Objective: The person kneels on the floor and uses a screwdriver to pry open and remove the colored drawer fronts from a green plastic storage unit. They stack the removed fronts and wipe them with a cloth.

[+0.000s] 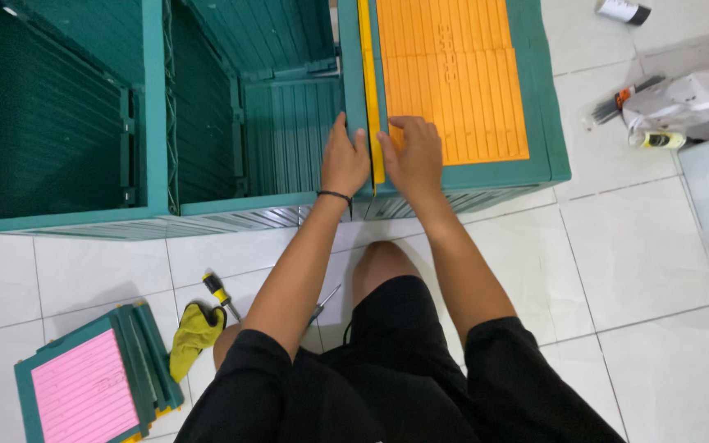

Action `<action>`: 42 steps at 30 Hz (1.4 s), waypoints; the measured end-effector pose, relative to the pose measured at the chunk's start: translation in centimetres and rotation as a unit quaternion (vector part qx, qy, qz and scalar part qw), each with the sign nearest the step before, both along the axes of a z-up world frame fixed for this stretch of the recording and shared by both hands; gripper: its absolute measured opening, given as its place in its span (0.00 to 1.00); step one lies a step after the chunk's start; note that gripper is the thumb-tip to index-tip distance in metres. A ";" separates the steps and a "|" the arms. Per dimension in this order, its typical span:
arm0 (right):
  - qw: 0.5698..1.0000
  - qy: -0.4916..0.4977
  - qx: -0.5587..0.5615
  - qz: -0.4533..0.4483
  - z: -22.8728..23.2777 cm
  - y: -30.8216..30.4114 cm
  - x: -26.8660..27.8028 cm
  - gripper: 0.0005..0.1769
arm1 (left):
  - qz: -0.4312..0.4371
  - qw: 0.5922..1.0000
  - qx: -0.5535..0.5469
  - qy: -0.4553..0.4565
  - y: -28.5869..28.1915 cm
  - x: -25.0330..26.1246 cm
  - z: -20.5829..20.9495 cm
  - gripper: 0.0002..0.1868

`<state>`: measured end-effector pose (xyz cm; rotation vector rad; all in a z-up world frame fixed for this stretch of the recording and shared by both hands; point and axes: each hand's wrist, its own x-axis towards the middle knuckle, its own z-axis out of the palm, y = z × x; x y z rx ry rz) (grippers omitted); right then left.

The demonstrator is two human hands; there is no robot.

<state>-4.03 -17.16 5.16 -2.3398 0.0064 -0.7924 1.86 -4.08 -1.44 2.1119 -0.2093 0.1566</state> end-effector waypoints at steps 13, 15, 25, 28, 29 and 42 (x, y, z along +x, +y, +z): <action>0.991 0.035 -0.100 -0.077 -1.6 1.4 6.0 0.16 | 0.025 0.997 -0.002 0.076 -0.5 -1.0 0.2 0.34; 0.989 0.023 -0.130 -0.068 -1.8 1.1 6.2 0.14 | 0.025 0.997 -0.003 0.075 -0.5 -1.1 0.4 0.33; 0.983 -0.038 -0.170 -0.066 0.4 0.8 6.0 0.13 | 0.023 0.991 0.016 0.135 -0.4 -1.2 2.0 0.34; 0.978 -0.079 -0.188 -0.044 1.8 0.5 5.1 0.13 | 0.029 0.991 0.012 0.127 -0.4 -1.1 2.0 0.34; 0.978 -0.079 -0.188 -0.043 2.2 0.5 4.6 0.14 | 0.023 0.991 0.005 0.135 -0.3 -1.1 2.0 0.34; 0.983 -0.089 -0.159 0.022 3.3 -0.2 3.6 0.18 | -0.046 0.992 0.091 -0.077 -0.1 -1.8 2.5 0.28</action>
